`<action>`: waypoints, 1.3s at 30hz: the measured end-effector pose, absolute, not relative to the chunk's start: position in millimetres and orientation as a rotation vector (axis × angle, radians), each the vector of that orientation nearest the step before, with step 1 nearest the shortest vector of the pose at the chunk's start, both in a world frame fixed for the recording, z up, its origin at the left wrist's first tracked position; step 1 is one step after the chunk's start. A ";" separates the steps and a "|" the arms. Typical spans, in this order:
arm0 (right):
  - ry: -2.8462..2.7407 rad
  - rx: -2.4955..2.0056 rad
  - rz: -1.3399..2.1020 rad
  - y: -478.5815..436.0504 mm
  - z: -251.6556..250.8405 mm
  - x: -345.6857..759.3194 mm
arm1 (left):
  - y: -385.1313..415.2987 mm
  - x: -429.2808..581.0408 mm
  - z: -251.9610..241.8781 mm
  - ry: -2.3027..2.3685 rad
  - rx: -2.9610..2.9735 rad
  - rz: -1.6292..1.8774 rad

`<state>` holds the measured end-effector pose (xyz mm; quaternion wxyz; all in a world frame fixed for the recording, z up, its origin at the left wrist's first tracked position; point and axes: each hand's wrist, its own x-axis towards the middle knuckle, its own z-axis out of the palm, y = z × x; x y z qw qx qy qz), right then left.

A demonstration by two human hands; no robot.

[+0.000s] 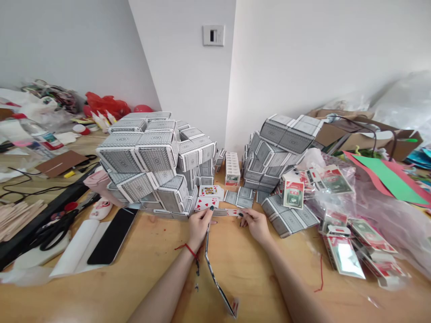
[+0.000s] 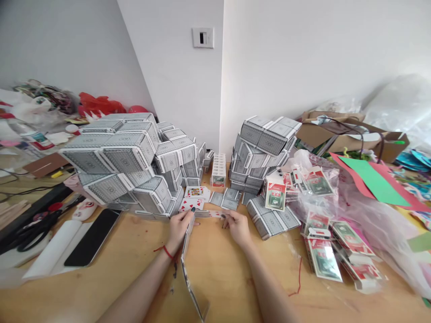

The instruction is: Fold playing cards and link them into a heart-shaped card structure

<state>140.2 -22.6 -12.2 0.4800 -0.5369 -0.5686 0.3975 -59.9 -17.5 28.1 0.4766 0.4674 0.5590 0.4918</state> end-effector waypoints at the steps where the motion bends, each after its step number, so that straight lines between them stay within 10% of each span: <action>1: -1.363 -1.300 0.987 -22.2 -13.0 139.7 | -17.5 -60.2 28.0 1.368 1.149 1.199; 39: -1.239 -1.336 1.070 -18.4 2.3 121.1 | -16.0 -53.7 34.7 1.419 1.143 1.156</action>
